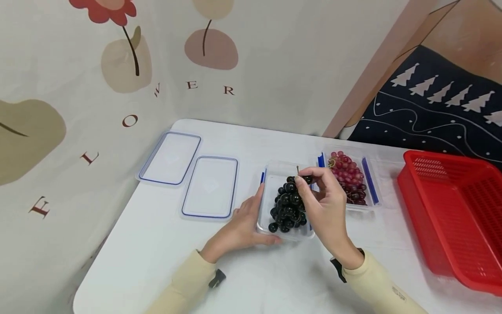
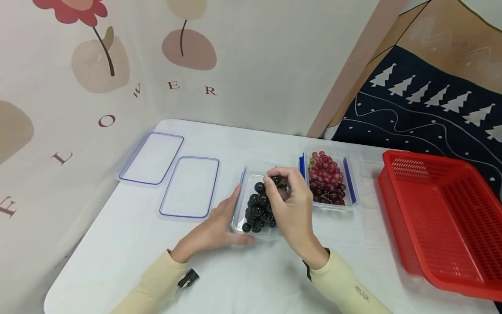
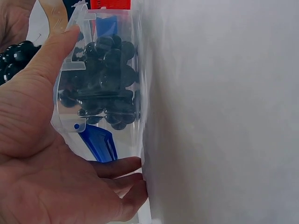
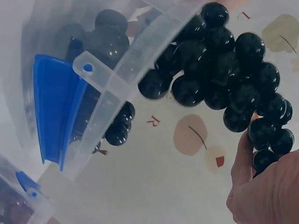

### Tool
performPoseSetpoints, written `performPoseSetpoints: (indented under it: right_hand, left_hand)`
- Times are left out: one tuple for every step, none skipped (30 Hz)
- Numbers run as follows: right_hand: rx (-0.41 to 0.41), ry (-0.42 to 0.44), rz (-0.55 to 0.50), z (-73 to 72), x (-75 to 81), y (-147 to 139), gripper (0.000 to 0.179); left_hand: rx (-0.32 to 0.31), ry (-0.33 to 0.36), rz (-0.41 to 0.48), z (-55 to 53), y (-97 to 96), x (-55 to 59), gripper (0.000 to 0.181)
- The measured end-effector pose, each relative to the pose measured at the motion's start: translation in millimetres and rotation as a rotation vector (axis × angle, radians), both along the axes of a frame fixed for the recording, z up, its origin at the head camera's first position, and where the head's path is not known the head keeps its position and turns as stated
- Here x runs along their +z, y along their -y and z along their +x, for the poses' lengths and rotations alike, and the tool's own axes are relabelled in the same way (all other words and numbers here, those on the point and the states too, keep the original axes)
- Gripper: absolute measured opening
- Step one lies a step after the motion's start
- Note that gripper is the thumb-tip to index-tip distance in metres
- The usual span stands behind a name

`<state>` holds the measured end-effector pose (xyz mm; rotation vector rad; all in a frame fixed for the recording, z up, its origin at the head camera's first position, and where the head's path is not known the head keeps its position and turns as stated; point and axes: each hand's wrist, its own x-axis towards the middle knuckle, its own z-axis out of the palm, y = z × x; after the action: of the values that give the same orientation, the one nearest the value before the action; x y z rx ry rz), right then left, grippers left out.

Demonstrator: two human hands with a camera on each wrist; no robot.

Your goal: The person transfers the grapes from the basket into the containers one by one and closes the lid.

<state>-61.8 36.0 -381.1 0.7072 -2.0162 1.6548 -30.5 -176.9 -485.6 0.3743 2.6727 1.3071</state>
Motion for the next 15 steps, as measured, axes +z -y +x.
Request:
performPoseSetpoints:
  right_hand:
    - [-0.015,-0.002,0.003,0.6,1.8,-1,0.019]
    - [-0.029,-0.003,0.009,0.9,3.1,-1,0.018]
    - [-0.042,-0.006,0.021,0.8,3.8,-2,0.018]
    - [-0.06,-0.005,0.042,0.1,4.1,-2,0.017]
    - [-0.077,-0.004,0.067,-1.4,3.9,-2,0.016]
    - [-0.095,-0.003,0.096,-3.6,3.3,-2,0.015]
    - [-0.111,-0.001,0.125,-6.3,2.4,-1,0.015]
    - [-0.123,0.001,0.152,-9.3,1.4,-1,0.014]
    - [-0.137,0.003,0.18,-12.6,0.3,0,0.014]
    - [-0.145,0.007,0.202,-15.7,-0.9,0,0.014]
    - [-0.145,0.009,0.215,-18.7,-2.3,0,0.014]
    - [-0.142,0.009,0.224,-21.3,-4.0,1,0.014]
    - [-0.134,0.014,0.229,-23.5,-5.8,1,0.014]
    - [-0.124,0.017,0.23,-25.2,-7.7,2,0.014]
    - [-0.115,0.021,0.229,-26.8,-9.7,2,0.014]
  left_hand:
    - [0.006,-0.014,0.009,-1.9,0.6,-6.5,0.153]
    - [0.012,-0.024,0.014,-3.7,1.3,-12.4,0.154]
    - [0.015,-0.039,0.017,-5.0,2.0,-16.0,0.155]
    - [0.018,-0.048,0.024,-5.7,2.4,-18.1,0.155]
    - [0.021,-0.053,0.029,-6.2,2.8,-19.2,0.155]
    - [0.022,-0.053,0.03,-6.1,3.0,-19.2,0.154]
    - [0.021,-0.052,0.029,-5.8,3.0,-18.1,0.154]
    - [0.02,-0.046,0.025,-5.2,2.6,-16.1,0.153]
    - [0.016,-0.039,0.021,-4.5,2.2,-13.7,0.153]
    - [0.012,-0.032,0.018,-3.2,1.6,-9.9,0.152]
    - [0.007,-0.025,0.016,-1.9,1.0,-5.5,0.151]
    - [0.001,-0.02,0.015,-0.6,0.3,-1.5,0.15]
    - [-0.005,-0.019,0.017,0.3,-0.2,2.2,0.15]
    - [-0.01,-0.019,0.02,1.4,-0.8,6.1,0.149]
    - [-0.016,-0.034,0.009,1.7,-1.0,6.8,0.148]
